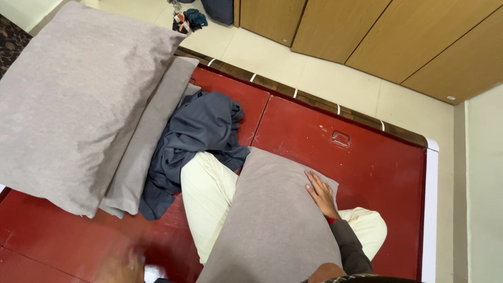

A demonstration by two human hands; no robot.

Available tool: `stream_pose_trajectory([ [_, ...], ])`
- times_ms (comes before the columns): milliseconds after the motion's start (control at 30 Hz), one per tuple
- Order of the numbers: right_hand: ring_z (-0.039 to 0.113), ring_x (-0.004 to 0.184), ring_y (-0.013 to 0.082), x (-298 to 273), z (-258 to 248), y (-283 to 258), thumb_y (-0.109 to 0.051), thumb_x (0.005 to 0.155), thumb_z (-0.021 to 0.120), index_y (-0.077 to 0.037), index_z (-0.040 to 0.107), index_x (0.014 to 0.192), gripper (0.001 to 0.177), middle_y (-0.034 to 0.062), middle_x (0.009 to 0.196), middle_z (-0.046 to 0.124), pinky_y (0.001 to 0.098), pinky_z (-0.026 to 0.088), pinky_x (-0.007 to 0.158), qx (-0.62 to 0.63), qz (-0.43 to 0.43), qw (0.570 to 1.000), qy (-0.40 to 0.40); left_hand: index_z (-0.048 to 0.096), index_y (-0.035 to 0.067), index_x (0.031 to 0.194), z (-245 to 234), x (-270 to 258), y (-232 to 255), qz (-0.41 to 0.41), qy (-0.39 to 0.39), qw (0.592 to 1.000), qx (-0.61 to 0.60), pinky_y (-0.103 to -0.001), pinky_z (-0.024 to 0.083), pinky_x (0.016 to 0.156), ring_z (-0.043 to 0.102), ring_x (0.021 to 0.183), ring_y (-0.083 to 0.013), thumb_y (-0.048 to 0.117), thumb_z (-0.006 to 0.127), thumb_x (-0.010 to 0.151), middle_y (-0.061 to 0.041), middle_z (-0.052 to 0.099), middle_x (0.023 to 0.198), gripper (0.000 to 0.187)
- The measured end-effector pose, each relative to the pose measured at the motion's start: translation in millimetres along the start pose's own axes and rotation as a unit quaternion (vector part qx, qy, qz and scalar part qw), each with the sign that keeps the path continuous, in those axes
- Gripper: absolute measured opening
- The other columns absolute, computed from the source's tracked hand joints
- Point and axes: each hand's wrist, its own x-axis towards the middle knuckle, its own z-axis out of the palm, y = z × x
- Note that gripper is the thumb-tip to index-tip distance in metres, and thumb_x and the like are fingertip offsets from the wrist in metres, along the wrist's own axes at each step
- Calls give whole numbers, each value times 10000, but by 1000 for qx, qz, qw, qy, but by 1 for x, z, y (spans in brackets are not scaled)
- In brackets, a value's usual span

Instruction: The person puts a dark blue pillowcase onto a light purple pillow while sitting on a bed.

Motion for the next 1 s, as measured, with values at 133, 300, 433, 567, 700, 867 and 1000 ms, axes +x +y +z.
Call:
stream_pose_trajectory([
  [133,277,1539,232,8,5,8,-466,1022,438,-285,412,1566,574,57,1650,365,490,139,1208,-11,-9,1000,-2,651,21,919,-30,-14,28,-66,-81,992,-69,-460,489,601,639,677,-341,465,570,1022,-189,661,774,464],
  [300,282,1535,240,9,8,17,-461,1028,438,-279,417,1563,565,54,1650,365,495,131,1206,-11,-13,1000,-2,646,-23,1008,-18,-38,19,-115,-56,974,-186,-442,466,620,615,683,-330,380,531,1088,-214,649,793,427],
  [433,279,1540,253,8,9,18,-463,1036,429,-254,416,1566,570,74,1647,364,498,131,1204,1,-27,1000,1,642,-59,1079,-44,-20,25,-83,132,924,-349,-427,448,635,596,687,-322,312,500,1141,-234,639,807,402],
  [567,298,1537,244,5,-1,0,-436,1027,483,-250,436,1559,566,69,1639,391,484,169,1212,-28,-26,999,2,661,-79,1105,-127,40,134,39,252,825,-504,-364,478,680,600,744,-184,274,500,1160,-161,653,846,392],
  [700,294,1535,267,12,-36,-47,-340,937,679,-124,403,1557,712,131,1631,380,435,242,1208,102,-125,987,-12,620,-89,1242,-178,78,288,224,112,759,-601,-372,531,875,672,938,-224,302,554,1086,-145,718,1028,426],
  [867,415,1314,215,35,-28,-83,-201,878,813,-50,334,1429,745,124,1408,467,367,361,1058,397,-49,916,31,572,88,1340,-182,59,432,365,-464,473,-654,-385,458,1125,531,1368,-224,307,497,1059,-93,556,1406,364],
  [1000,631,970,164,67,-35,-69,-146,997,737,14,650,1150,238,72,1087,680,349,531,861,492,35,838,232,623,93,1369,-126,127,420,591,-52,711,-378,-451,447,1130,561,1362,-348,422,572,1022,-155,597,1435,480],
])
